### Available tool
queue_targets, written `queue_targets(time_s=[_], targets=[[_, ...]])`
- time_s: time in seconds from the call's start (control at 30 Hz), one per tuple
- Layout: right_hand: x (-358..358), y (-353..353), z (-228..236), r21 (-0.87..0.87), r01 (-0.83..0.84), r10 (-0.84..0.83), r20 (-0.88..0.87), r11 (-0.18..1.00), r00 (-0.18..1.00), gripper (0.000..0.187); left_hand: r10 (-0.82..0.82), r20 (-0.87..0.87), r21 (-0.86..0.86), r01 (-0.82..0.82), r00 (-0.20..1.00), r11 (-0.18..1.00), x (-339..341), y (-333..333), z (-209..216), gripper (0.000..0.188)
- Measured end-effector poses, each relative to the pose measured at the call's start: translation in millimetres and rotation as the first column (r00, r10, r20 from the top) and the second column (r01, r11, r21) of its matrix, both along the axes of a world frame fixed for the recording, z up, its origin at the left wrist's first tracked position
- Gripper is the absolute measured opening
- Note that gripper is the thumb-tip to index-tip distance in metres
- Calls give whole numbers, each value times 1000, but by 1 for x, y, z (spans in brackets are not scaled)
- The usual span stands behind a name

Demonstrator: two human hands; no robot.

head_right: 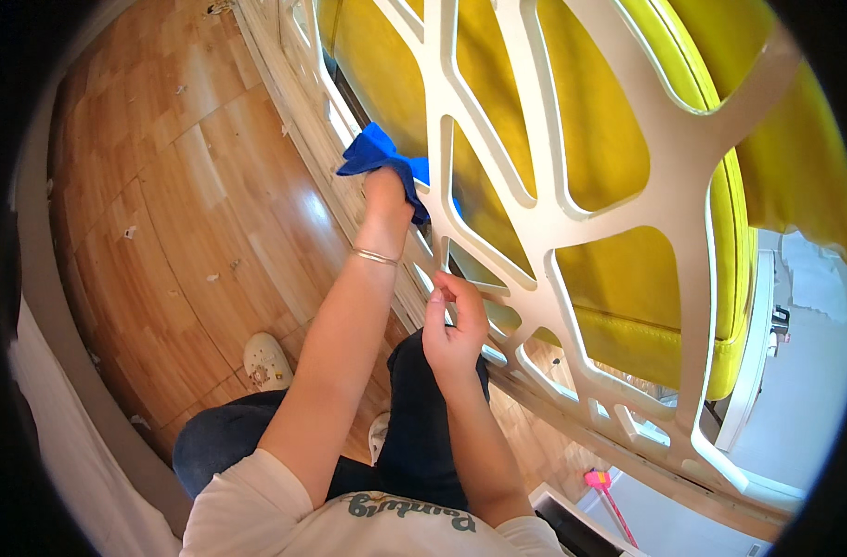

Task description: The person smooths a white duvet on a bed, then uses a blue cloth to wipe a glass coffee table and a yellow armchair. The person continues wiping the white decorative frame of the chair.

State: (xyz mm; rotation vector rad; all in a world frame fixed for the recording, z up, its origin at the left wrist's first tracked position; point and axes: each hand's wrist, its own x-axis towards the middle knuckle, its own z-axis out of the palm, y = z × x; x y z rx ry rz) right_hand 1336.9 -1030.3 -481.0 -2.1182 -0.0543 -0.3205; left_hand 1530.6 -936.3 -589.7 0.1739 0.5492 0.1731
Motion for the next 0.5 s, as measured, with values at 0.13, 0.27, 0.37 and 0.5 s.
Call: queue_targets(time_s=[0.13,0.27,0.37,0.5], targets=[[-3,-14,-2,5,52,-52,-3,999,999,20,-103,84,45,100,991,994,-19,-9,16,10],[-9,-28,-15,77,134,-133,-15,988,991,20,-98,19,268,89,995,959,-47,-29,70,15],[-10,-25,-15,133,131,-134,11,982,991,21,-169,3,428,152,986,891,-67,-29,72,15],[-7,-31,-22,137,111,-116,24,984,993,20,29,151,764,-136,988,631,-101,-64,43,10]])
